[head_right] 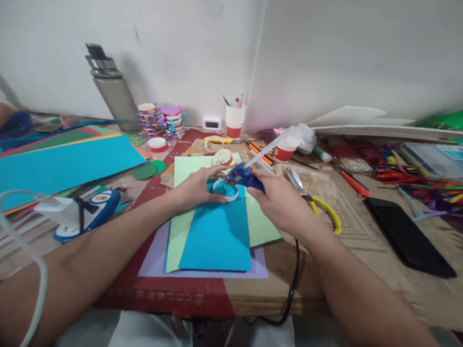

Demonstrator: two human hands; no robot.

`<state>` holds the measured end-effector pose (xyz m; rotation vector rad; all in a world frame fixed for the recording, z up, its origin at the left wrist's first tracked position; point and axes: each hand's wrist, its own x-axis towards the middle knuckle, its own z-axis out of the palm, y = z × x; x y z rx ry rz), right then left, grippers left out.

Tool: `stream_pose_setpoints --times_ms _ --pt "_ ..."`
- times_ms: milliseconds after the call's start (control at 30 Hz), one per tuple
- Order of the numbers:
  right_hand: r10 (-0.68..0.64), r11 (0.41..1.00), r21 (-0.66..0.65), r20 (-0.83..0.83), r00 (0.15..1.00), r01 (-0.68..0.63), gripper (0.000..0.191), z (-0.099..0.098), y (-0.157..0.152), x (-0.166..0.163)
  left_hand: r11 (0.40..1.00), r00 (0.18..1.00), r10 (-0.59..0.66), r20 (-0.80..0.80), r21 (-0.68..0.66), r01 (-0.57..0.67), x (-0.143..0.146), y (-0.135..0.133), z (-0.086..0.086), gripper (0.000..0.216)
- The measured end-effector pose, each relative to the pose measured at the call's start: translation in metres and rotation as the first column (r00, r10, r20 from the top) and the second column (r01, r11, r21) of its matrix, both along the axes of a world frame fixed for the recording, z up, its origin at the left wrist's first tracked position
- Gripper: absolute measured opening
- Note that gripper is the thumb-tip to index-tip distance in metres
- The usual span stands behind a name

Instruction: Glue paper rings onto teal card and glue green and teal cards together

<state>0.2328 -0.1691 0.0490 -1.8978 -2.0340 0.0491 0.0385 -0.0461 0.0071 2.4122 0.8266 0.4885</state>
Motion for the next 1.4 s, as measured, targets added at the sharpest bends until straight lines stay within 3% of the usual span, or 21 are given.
stream_pose_setpoints --times_ms 367,767,1400 --pt "0.02 0.998 0.058 0.044 0.999 -0.023 0.036 -0.015 0.006 -0.008 1.0 1.0 0.03 0.001 -0.01 -0.03 0.001 -0.003 0.002 0.088" --pt "-0.018 0.998 0.059 0.186 0.982 0.008 0.031 -0.012 0.003 -0.009 0.999 1.0 0.002 0.017 -0.032 -0.002 0.001 -0.001 0.0 0.088" --pt "0.005 0.999 0.038 0.13 0.991 -0.01 0.031 -0.014 0.005 -0.019 1.0 1.0 0.021 -0.001 -0.019 -0.021 0.002 0.001 -0.001 0.088"
